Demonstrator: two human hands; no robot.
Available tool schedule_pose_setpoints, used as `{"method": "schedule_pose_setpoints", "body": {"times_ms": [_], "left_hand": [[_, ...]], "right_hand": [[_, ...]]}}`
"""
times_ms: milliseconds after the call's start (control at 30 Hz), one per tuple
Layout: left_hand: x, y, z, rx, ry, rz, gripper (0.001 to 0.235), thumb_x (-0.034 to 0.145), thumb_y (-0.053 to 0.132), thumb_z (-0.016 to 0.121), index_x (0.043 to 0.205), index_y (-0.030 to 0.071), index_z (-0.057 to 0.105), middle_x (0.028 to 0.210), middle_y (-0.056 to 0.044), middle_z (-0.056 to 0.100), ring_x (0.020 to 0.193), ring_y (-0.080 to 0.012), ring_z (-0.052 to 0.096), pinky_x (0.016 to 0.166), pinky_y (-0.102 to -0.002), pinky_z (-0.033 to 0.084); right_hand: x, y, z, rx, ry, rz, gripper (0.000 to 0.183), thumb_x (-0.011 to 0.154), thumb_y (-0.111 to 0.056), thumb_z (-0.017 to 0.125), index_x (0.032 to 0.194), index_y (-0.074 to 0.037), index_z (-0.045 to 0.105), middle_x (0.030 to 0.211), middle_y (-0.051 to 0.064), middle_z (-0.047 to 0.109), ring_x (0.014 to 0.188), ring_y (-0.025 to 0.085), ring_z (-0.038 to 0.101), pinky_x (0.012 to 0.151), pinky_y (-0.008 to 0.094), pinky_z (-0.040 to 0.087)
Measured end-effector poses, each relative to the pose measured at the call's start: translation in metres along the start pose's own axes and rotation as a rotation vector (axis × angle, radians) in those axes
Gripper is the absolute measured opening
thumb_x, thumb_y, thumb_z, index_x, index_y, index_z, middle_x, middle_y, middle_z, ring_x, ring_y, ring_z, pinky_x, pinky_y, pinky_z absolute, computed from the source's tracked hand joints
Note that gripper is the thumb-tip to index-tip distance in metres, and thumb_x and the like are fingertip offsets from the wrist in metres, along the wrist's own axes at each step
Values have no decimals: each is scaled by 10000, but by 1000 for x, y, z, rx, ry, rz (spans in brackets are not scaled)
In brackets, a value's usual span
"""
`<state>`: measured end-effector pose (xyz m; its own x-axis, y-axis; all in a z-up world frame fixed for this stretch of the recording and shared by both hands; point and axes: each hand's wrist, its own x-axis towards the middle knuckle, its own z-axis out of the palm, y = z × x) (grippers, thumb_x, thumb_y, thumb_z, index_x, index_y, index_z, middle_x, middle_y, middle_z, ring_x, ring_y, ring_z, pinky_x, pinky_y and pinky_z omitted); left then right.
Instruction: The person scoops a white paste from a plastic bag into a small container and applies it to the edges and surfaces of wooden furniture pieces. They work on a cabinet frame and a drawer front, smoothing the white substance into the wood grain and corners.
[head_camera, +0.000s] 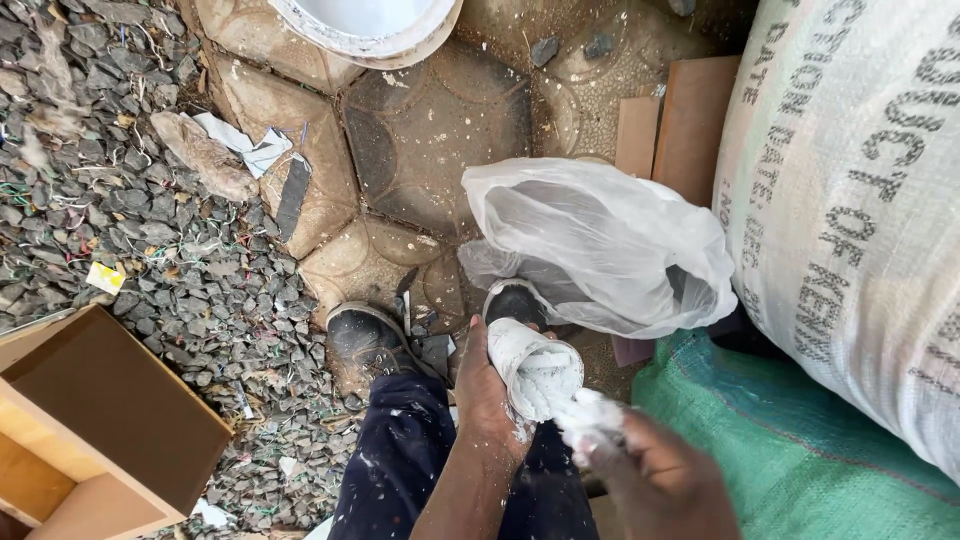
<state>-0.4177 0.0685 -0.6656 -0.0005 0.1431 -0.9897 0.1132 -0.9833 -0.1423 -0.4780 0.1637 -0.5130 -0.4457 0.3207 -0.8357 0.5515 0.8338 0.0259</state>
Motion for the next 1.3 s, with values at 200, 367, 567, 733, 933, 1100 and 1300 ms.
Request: {"method": "schedule_pose_setpoints", "body": {"times_ms": [200,367,567,733,933,1100,1300], "left_hand": [[-15,7,8,15,-31,-24,575,968,585,574,1049,28,690,861,-272,726,741,-365,702,694,-504,581],[-14,8,2,35,-116,-32,599,897,592,643,933,-2,712,818,-224,734,716,-337,710,689,-475,579],[-33,19,11,5,-109,-74,448,839,511,721,974,84,695,822,-138,711,732,-307,690,685,-470,565],[-20,17,-1,-22,-128,-157,464,853,446,727,930,-11,687,769,-165,696,642,-290,658,639,-387,535],[-35,33,3,-147,-180,-139,356,849,340,684,949,-2,676,797,-193,710,684,-306,683,674,-388,558],[-38,37,6,-53,2,-5,555,860,520,654,1160,53,676,925,-279,731,787,-371,694,751,-505,557],[-71,8,27,-7,35,-222,609,923,479,628,1332,29,644,1069,-328,741,872,-412,715,817,-601,573]], "right_hand": [[-2,19,22,21,118,-353,322,840,-366,653,1079,-291,855,836,-99,899,602,74,836,678,217,603],[-16,-2,41,3,408,-732,120,778,-258,765,862,-185,808,841,-58,806,766,98,752,705,271,561],[0,14,39,-196,290,-795,246,829,-398,693,1011,-283,812,1199,12,728,921,192,746,777,364,580],[11,-28,33,-300,346,-1167,291,924,-184,662,1201,-166,750,1130,164,691,1036,301,613,880,413,513],[19,-41,40,-486,286,-1266,234,832,-98,712,1059,-153,731,1096,145,557,994,371,581,763,483,565],[9,-52,24,-156,212,-270,351,883,-424,653,1086,-163,770,1004,48,724,928,225,632,808,396,470],[186,31,25,-176,467,-469,285,975,-79,434,1031,58,678,1042,245,644,947,405,573,844,511,429]]}}
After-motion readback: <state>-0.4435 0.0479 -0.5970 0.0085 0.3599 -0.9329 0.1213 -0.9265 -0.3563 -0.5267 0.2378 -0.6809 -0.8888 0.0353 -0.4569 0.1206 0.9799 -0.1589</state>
